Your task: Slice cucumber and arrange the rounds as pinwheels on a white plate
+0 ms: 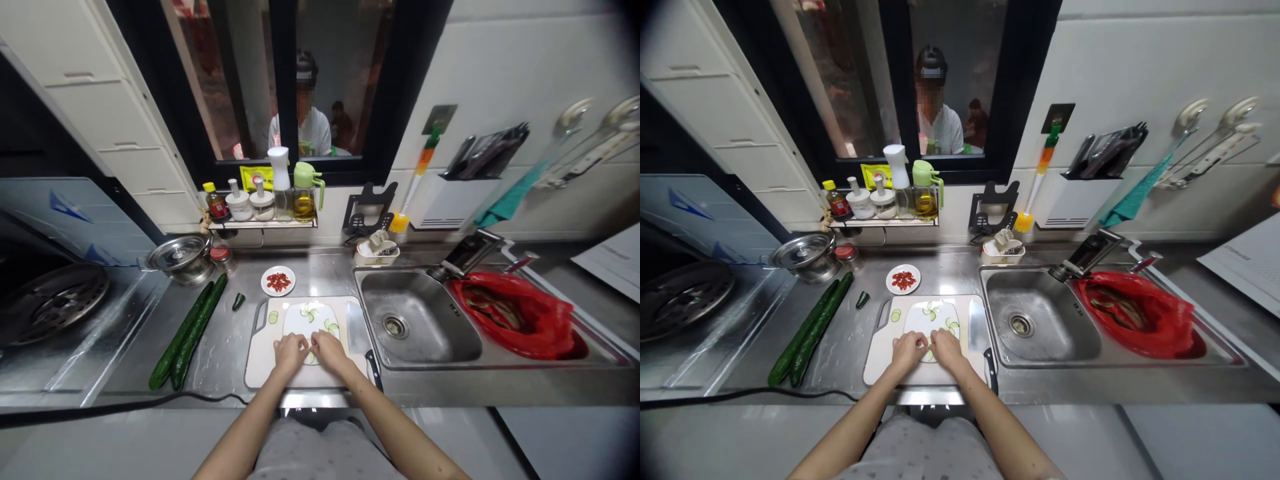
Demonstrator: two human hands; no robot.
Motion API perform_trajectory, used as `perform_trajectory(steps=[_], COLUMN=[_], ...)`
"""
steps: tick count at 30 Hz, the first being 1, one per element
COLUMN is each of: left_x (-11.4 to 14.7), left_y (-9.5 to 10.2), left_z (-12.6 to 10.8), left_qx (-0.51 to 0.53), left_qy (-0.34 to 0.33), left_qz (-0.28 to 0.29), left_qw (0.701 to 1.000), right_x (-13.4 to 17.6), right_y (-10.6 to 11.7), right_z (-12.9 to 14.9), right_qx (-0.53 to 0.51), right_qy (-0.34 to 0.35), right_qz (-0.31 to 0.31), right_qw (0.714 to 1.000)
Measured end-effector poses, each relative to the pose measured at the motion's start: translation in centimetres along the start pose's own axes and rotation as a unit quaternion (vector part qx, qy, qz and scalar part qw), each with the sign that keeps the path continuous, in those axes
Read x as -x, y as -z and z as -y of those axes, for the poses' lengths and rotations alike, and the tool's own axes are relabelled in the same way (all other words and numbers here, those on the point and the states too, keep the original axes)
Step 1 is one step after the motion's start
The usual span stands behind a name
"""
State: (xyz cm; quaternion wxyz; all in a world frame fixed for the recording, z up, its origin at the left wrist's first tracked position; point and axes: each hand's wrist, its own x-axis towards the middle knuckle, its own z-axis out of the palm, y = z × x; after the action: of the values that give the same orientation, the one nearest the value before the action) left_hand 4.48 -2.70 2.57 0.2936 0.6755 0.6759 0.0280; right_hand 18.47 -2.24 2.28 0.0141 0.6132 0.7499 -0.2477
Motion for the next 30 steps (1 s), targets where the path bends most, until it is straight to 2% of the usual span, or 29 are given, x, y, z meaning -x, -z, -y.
perform_trajectory(steps=[13,30], left_x=[-0.4,-0.9], left_y=[0.5,0.8], left_z=[-0.4,-0.4], left_qx=[0.013,0.011], left_qy=[0.02,0.035], left_qz=[0.008,0.036], left_qw=[1.0,0.999], right_x=[0.5,1.1], right_y=[-0.3,-1.6], right_z=[0.9,0.6], right_qx=[0.048,0.067], right_qy=[-0.016,-0.01], right_qz=[-0.015,-0.029], right_qw=[0.999,0.997])
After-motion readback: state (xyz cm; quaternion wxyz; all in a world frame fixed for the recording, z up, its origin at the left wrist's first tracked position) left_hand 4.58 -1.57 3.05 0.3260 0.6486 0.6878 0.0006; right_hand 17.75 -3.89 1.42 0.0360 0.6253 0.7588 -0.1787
